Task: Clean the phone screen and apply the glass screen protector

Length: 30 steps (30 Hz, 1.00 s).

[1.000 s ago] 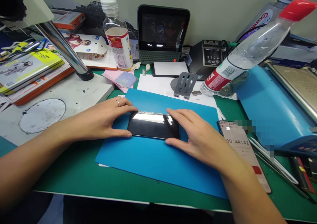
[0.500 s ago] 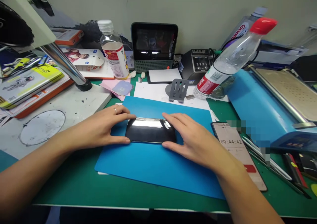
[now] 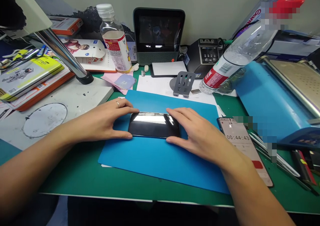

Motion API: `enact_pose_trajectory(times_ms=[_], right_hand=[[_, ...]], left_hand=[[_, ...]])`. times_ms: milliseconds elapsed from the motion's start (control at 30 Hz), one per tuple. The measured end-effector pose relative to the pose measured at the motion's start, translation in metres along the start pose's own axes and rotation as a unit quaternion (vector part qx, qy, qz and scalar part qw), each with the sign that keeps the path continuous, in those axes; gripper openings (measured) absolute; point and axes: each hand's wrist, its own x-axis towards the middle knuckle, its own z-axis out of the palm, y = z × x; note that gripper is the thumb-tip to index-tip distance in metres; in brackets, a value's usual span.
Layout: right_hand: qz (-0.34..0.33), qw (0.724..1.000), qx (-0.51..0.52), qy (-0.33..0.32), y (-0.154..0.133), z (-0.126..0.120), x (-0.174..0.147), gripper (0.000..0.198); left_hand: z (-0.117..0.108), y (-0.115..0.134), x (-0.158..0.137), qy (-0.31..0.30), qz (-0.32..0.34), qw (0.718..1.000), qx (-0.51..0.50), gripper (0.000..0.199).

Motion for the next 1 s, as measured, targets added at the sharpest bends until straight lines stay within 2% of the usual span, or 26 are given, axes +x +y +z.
enact_pose_trajectory(times_ms=[233,567,633,800,933,1000], right_hand=[[-0.027,1.000,0.015,-0.001,0.0035,0.0013,-0.0002,0.049],[-0.036,0.999,0.028,0.008,0.0043,0.0009,0.0009,0.047],[-0.027,0.999,0.024,0.002,0.0026,-0.0001,0.0006,0.051],[0.010,1.000,0.014,-0.002,-0.0015,-0.0015,-0.0006,0.074],[0.010,1.000,0.001,-0.006,-0.0005,-0.0007,-0.0019,0.078],[0.005,1.000,-0.001,-0.003,0.0008,-0.0003,-0.0022,0.079]], left_hand=[[0.0012,-0.0016,-0.0002,0.009,0.007,1.000,0.004,0.067],[0.0017,-0.0010,-0.0017,0.006,0.014,1.000,0.001,0.061],[0.0021,-0.0014,-0.0017,0.008,0.016,1.000,-0.002,0.061],[0.0038,-0.0025,-0.0015,0.016,0.017,1.000,-0.002,0.061],[0.0042,-0.0028,-0.0007,0.016,0.004,1.000,0.006,0.074],[0.0040,-0.0030,-0.0003,0.012,0.001,1.000,0.008,0.074]])
